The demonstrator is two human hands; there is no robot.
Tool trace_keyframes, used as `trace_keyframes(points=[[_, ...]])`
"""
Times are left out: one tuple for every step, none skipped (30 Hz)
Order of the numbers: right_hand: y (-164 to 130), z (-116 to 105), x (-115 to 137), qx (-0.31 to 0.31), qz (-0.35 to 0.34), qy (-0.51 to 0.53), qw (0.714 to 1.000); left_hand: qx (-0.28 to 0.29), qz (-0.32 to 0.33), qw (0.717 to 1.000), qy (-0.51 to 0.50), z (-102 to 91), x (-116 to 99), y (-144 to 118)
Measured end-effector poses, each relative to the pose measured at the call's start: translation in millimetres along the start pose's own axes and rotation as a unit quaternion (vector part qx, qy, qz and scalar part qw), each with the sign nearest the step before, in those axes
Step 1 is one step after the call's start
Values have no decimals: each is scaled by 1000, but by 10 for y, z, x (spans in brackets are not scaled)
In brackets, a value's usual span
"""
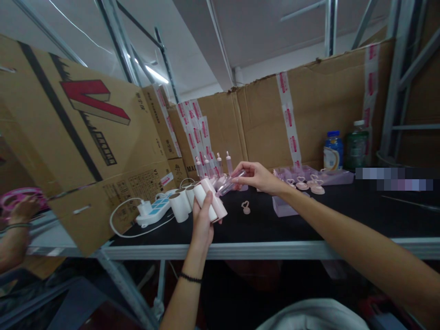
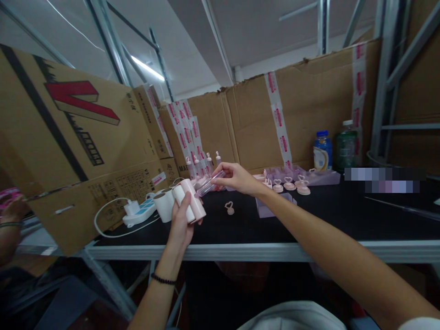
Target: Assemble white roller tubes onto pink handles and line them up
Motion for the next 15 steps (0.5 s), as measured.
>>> trace_keyframes(points=[[0,2,9,-1,1,-4,1000,0,3,1000,2,0,0,-5],[-1,3,13,-2,2,-5,1000,-1,5,1000,2,0,0,-9],[-2,4,14,-4,3,-5,1000,-2,6,1000,2,0,0,-13],[-2,5,13,-6,4,-4,1000,-5,8,1000,1,-1,0,-17],[-4,6,9,-7,4,-3,1000,-8,11,1000,0,-3,-2,-20],[-5,7,5,-8,4,-3,1000,-11,16,1000,-1,-4,-6,-23],[-6,7,2,-8,3,-5,1000,-15,21,1000,-1,-6,-11,-25],[-7,8,0,-9,1,-7,1000,-19,27,999,-3,-7,-17,-26],[-8,8,-1,-9,1,-10,1000,-21,30,999,-5,-9,-21,-26],[-8,9,-1,-9,0,-11,1000,-25,31,999,-10,-11,-25,-26],[-9,11,2,-10,-1,-11,1000,-28,30,999,-16,-12,-27,-26],[-10,13,6,-11,-1,-10,1000,-32,29,999,-22,-14,-30,-27],[-11,17,12,-11,-2,-11,1000,-36,29,999,-28,-15,-32,-28],[-13,20,19,-12,-3,-12,1000,-39,31,998,-30,-15,-36,-29],[-15,24,28,-13,-3,-13,1000,-43,37,998,-29,-14,-42,-32]])
Point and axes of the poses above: each hand's wrist, its own y-axis towards the middle knuckle, its own z-axis out of the palm, x = y × z, the point moved 4 cm from there along y, towards the middle knuckle, and after that the axes turned 8 degrees about -z, right-handed, at the moved point
